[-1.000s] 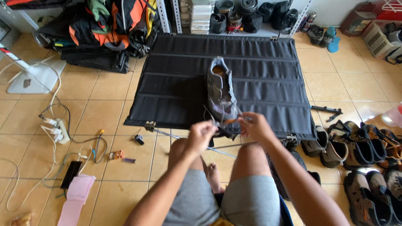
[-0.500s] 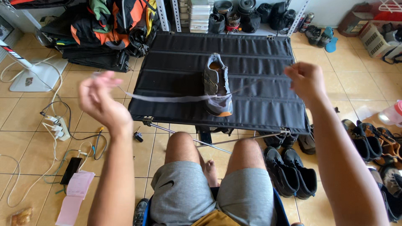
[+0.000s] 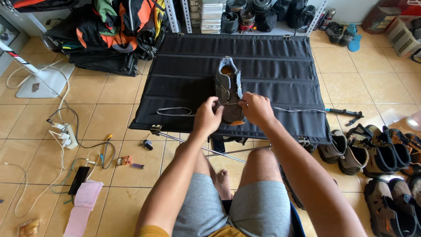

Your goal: The person laces a single hiking boot placed on a black folding table. They thread the laces through the eyelets from the bottom up, pull them tight, and tie a knot at the top.

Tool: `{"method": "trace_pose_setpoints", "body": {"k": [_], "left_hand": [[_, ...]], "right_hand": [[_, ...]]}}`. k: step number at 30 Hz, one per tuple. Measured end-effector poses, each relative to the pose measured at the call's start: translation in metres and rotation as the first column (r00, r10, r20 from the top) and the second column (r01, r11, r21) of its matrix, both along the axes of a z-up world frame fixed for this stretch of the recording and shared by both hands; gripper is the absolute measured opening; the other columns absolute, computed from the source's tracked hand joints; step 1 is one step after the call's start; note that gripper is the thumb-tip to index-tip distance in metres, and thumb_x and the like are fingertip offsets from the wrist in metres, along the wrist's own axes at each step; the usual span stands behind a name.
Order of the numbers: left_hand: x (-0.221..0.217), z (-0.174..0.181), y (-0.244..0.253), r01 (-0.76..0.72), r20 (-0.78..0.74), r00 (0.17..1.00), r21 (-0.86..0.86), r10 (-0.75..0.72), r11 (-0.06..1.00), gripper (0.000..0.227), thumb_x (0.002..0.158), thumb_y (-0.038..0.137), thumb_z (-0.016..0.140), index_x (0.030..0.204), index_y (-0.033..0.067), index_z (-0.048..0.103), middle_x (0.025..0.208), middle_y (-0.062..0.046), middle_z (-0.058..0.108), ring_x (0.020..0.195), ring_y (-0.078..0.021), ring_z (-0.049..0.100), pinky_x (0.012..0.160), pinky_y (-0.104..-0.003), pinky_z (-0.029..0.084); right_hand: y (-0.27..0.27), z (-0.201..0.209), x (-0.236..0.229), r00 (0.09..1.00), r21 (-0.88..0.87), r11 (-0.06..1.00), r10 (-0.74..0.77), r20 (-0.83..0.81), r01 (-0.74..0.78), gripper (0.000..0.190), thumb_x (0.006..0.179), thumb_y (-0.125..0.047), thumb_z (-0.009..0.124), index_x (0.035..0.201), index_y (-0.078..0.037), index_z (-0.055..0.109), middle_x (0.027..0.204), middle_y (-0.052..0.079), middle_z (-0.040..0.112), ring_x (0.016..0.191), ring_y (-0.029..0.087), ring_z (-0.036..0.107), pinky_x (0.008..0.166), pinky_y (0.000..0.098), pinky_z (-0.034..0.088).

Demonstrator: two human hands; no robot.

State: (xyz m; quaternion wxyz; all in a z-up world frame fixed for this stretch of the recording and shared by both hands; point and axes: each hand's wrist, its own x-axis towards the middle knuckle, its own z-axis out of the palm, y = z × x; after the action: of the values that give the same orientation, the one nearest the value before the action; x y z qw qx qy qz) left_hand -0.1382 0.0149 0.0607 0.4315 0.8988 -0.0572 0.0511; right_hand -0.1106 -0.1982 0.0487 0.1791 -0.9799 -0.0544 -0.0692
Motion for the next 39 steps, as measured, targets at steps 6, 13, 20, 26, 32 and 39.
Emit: {"method": "trace_pose_setpoints", "body": {"k": [6,13,20,26,32,39], "left_hand": [[0.017,-0.01,-0.014,0.025,0.147,0.987,0.207,-0.057,0.978,0.013,0.098,0.024,0.059,0.093,0.0121,0.063,0.087,-0.013,0.067,0.091,-0.0399,0.072,0.079,-0.052,0.056],[0.026,-0.026,-0.007,-0.041,-0.145,0.989,-0.15,0.019,0.988,0.019,0.098,0.023,0.052,0.092,0.0099,0.063,0.087,-0.014,0.072,0.092,-0.0402,0.072,0.08,-0.049,0.056],[0.033,-0.044,-0.004,-0.105,-0.194,0.98,-0.271,0.053,0.957,0.018,0.095,0.023,0.054,0.089,0.0106,0.065,0.081,-0.011,0.072,0.076,-0.0275,0.073,0.07,-0.039,0.057],[0.03,-0.045,0.013,-0.08,-0.299,0.954,-0.315,-0.019,0.946,0.024,0.097,0.035,0.057,0.093,0.0172,0.073,0.087,-0.002,0.077,0.076,-0.014,0.077,0.07,-0.024,0.056],[-0.023,0.02,0.016,-0.013,-0.178,0.97,-0.72,-0.167,0.694,0.027,0.099,0.009,0.056,0.122,-0.0026,0.062,0.111,-0.025,0.067,0.091,-0.0298,0.075,0.087,-0.037,0.058],[-0.026,0.027,0.02,0.162,0.0,0.969,-0.752,-0.245,0.639,0.04,0.094,0.007,0.044,0.12,-0.0033,0.072,0.122,-0.034,0.067,0.121,-0.042,0.059,0.109,-0.052,0.045]], "right_hand": [[-0.004,-0.006,0.012,0.986,0.356,0.927,-0.068,-0.152,0.118,0.015,0.09,-0.03,0.06,0.097,-0.024,0.072,0.099,0.006,0.076,0.1,0.035,0.072,0.09,0.0497,0.056],[-0.01,-0.016,0.015,0.967,0.561,0.796,-0.115,-0.229,0.228,0.015,0.086,-0.03,0.063,0.092,-0.024,0.076,0.089,0.008,0.074,0.09,0.034,0.071,0.081,0.0476,0.054],[0.005,0.012,-0.022,0.944,0.873,0.36,-0.105,-0.313,0.329,0.011,0.085,-0.016,0.06,0.077,-0.012,0.066,0.076,0.0,0.061,0.071,0.011,0.06,0.065,0.024,0.047],[-0.015,-0.004,-0.029,0.974,0.713,0.665,-0.135,-0.18,0.224,0.017,0.091,-0.011,0.061,0.108,-0.012,0.064,0.108,0.014,0.059,0.1,0.034,0.065,0.087,0.0422,0.048],[0.016,0.035,-0.086,0.995,0.674,0.735,0.011,0.099,-0.075,0.018,0.081,-0.001,0.065,0.088,-0.011,0.077,0.082,0.009,0.072,0.08,0.024,0.071,0.081,0.0371,0.055],[0.077,0.033,-0.105,0.901,0.949,0.314,0.407,-0.153,0.019,0.061,0.09,-0.005,0.067,0.146,0.006,0.045,0.069,0.021,0.071,0.036,0.014,0.053,0.039,0.0256,0.04]]}}
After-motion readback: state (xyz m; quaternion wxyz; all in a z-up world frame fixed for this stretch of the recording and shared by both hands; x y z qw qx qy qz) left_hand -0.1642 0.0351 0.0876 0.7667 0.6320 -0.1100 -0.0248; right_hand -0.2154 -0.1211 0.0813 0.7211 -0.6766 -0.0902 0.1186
